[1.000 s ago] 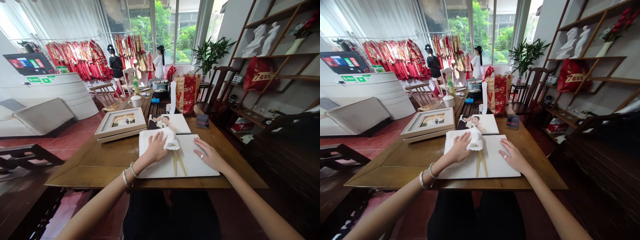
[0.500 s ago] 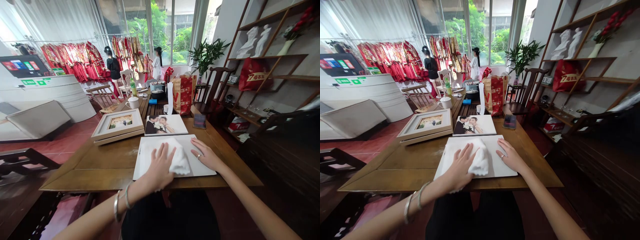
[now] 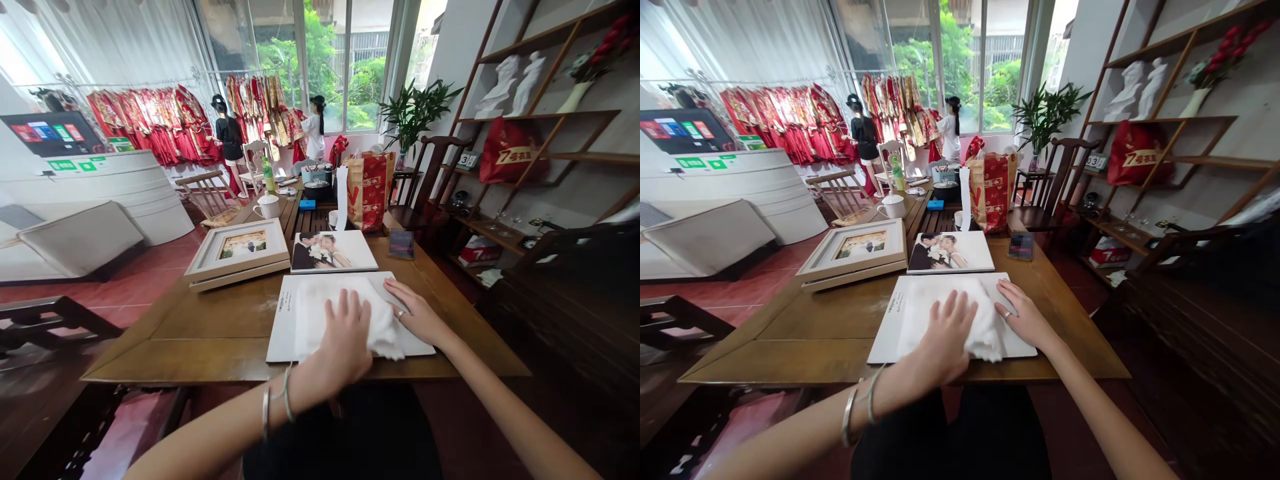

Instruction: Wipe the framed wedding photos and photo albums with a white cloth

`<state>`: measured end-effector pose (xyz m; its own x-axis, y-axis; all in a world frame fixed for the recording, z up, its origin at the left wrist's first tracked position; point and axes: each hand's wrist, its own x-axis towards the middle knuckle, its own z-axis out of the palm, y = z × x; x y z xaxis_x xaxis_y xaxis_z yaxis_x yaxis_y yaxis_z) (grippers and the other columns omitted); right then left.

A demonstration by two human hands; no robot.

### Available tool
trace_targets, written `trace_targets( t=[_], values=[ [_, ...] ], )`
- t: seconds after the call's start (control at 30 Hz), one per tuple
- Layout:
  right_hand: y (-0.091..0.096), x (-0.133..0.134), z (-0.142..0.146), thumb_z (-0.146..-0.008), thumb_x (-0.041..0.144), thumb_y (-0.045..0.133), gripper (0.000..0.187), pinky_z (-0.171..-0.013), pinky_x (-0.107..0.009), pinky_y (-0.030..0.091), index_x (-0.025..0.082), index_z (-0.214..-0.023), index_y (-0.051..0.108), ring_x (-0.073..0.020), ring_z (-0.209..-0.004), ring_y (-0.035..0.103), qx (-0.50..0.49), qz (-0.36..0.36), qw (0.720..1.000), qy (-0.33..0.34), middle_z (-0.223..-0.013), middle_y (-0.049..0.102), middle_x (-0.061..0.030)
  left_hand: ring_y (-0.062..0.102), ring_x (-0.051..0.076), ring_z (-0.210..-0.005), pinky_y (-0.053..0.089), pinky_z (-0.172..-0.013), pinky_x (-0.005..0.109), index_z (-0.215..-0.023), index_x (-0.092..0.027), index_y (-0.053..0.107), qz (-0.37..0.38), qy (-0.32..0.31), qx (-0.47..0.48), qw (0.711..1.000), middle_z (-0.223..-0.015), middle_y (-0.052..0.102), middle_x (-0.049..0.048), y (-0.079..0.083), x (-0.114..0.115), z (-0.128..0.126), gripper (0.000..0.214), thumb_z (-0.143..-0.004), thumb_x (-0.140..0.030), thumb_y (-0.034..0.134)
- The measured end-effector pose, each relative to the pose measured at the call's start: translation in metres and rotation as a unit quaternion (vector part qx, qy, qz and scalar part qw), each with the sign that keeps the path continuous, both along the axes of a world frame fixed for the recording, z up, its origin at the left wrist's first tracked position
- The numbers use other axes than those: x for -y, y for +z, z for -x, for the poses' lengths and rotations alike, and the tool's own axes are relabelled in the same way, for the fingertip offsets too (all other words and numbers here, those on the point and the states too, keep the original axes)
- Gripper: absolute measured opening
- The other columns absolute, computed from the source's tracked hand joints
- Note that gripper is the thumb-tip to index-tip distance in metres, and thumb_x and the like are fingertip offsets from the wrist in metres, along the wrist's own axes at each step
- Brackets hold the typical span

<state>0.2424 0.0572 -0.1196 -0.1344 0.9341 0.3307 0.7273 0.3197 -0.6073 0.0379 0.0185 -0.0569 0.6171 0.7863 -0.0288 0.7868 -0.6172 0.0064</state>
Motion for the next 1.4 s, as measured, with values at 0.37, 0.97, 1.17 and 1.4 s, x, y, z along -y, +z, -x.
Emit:
trace_targets(
  t=[0.37,0.97,1.17,1.4],
  values=[
    [-0.003,-0.003,-0.002,-0.088,0.034,0.041,0.040,-0.109,-0.047,0.030,0.022,-0.123,0.056,-0.0242,-0.130,0.039,-0.037,-0.014,0.999,0.012,-0.136,0.049,-0.0083,0.023,0.039,-0.131,0.027,-0.098,0.058,-0.137,-0.010,0.032,-0.032,0.015,-0.016,0.999,-0.143,0.028,0.0222,0.007,-0.018,-0.014,0.072,-0.076,-0.038,0.057],
    [-0.005,-0.004,-0.005,-0.082,0.027,0.049,0.034,-0.104,-0.046,0.037,0.019,-0.112,0.064,-0.0260,-0.122,0.049,-0.071,-0.041,0.996,-0.035,-0.127,0.057,-0.0106,0.015,0.041,-0.134,0.022,-0.102,0.058,-0.141,-0.005,0.024,-0.030,-0.086,-0.043,0.995,-0.146,0.019,0.0242,0.002,0.043,-0.016,0.081,-0.076,-0.043,0.055],
    [-0.002,-0.005,-0.004,-0.079,0.017,0.044,0.040,-0.103,-0.044,0.038,0.020,-0.113,0.064,-0.0246,-0.122,0.049,-0.087,-0.040,0.995,-0.033,-0.127,0.058,-0.0073,0.023,0.034,-0.132,0.023,-0.103,0.053,-0.138,-0.010,0.030,-0.018,-0.018,-0.022,0.999,-0.145,0.028,0.0184,0.006,-0.044,-0.030,0.067,-0.080,-0.037,0.051],
    [-0.006,-0.008,-0.008,-0.074,0.010,0.041,0.046,-0.104,-0.041,0.037,0.023,-0.110,0.066,-0.0228,-0.123,0.048,-0.099,-0.031,0.994,-0.024,-0.127,0.058,-0.0019,0.021,0.032,-0.133,0.019,-0.105,0.051,-0.139,-0.011,0.030,-0.032,-0.041,-0.007,0.999,-0.146,0.026,0.0164,0.001,-0.048,-0.033,0.066,-0.080,-0.034,0.050]
  ],
)
